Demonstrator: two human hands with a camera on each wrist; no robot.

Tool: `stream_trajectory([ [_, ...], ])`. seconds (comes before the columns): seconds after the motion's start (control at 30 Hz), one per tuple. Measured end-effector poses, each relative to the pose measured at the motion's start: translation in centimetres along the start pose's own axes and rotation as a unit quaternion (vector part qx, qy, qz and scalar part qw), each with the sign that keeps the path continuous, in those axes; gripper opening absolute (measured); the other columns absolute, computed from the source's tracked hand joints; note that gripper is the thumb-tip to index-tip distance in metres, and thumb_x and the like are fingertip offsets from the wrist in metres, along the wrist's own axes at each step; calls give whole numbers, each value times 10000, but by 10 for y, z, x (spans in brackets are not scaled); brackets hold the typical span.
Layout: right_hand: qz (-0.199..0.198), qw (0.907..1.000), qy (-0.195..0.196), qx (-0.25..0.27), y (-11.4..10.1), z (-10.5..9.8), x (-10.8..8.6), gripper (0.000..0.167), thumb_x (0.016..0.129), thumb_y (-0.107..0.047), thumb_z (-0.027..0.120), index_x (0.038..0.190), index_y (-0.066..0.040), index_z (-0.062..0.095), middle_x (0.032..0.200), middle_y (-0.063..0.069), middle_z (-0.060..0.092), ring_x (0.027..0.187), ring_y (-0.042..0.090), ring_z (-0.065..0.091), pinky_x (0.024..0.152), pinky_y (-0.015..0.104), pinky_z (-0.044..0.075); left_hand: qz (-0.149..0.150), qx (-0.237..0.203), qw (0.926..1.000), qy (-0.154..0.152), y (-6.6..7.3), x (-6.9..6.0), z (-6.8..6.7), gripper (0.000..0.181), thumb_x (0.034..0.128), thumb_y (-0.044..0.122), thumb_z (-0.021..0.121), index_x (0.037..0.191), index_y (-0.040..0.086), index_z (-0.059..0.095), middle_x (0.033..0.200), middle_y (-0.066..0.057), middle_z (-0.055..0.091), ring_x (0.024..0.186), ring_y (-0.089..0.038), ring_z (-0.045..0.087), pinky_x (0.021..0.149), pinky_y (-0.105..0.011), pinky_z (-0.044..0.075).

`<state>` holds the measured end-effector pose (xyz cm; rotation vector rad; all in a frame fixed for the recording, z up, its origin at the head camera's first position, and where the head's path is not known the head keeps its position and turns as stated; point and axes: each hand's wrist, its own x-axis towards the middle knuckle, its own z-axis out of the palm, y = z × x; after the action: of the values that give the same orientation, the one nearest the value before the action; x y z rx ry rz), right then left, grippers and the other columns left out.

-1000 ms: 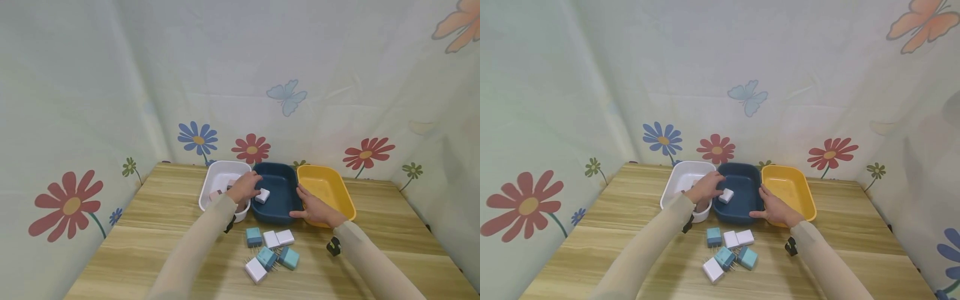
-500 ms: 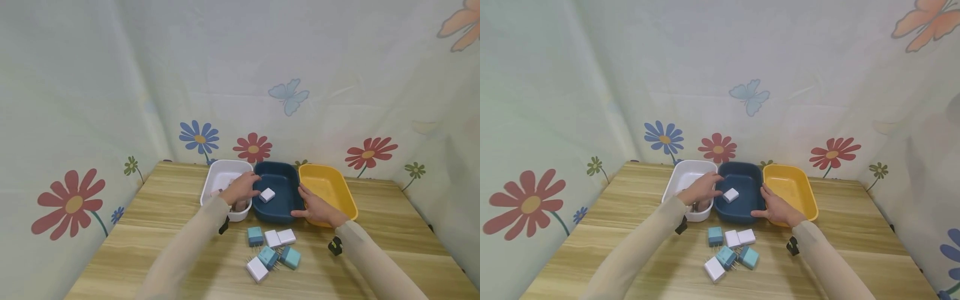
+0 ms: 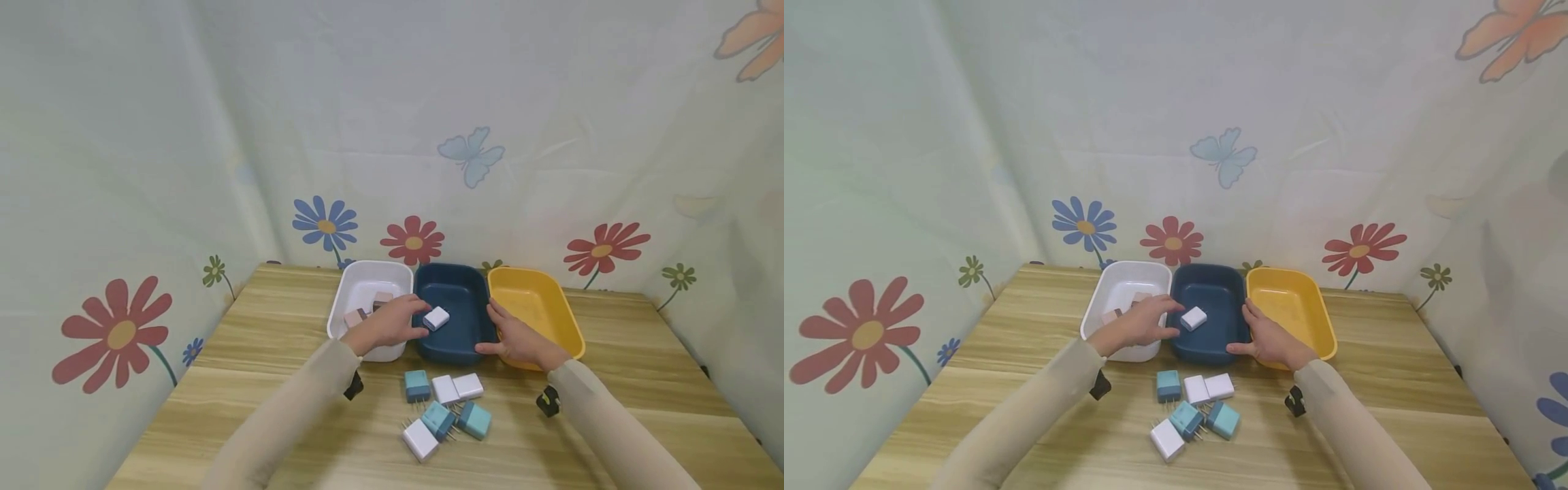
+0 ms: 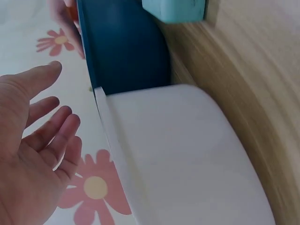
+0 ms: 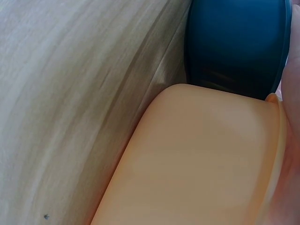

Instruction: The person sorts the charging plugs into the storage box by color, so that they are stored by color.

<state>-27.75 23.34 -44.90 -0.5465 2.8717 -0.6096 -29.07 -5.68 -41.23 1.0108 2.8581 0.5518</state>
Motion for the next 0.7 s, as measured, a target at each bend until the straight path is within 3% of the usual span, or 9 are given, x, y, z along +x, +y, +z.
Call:
stream_trajectory([
  [0.17, 15, 10000, -27, 30, -1, 0, -1, 1084, 758, -596, 679, 1494, 8, 160, 1563, 178, 63, 1371, 383, 232, 1065, 516, 261, 529, -293, 9982, 59, 7, -14, 2, 432, 855, 289, 711, 1237, 115, 612, 1150, -35, 605, 1020, -173, 568, 905, -273, 466],
  [0.33, -44, 10000, -12, -3, -1, 0, -1, 1080, 764, -594, 677, 1490, 18, 163, 1560, 188, 69, 1370, 388, 233, 1065, 516, 261, 1330, -370, 9903, 161, 12, -26, 9, 335, 869, 268, 693, 1156, 101, 650, 1067, -31, 634, 964, -158, 602, 858, -235, 469],
  [0.4, -68, 10000, -3, -6, 0, 0, -1, 1072, 770, -583, 679, 1488, 23, 163, 1558, 194, 68, 1369, 392, 232, 1066, 519, 258, 1523, -379, 9875, 127, 14, -30, 12, 315, 865, 272, 695, 1130, 105, 658, 1058, -28, 640, 950, -143, 606, 834, -218, 470],
  [0.7, 28, 10000, -21, 24, 0, 0, -1, 1102, 749, -625, 668, 1492, 12, 161, 1563, 177, 60, 1374, 378, 229, 1066, 514, 259, 1757, -682, 9809, -487, 23, -53, 24, 265, 858, 259, 706, 1080, 116, 684, 1035, 17, 648, 951, -119, 602, 836, -163, 450],
])
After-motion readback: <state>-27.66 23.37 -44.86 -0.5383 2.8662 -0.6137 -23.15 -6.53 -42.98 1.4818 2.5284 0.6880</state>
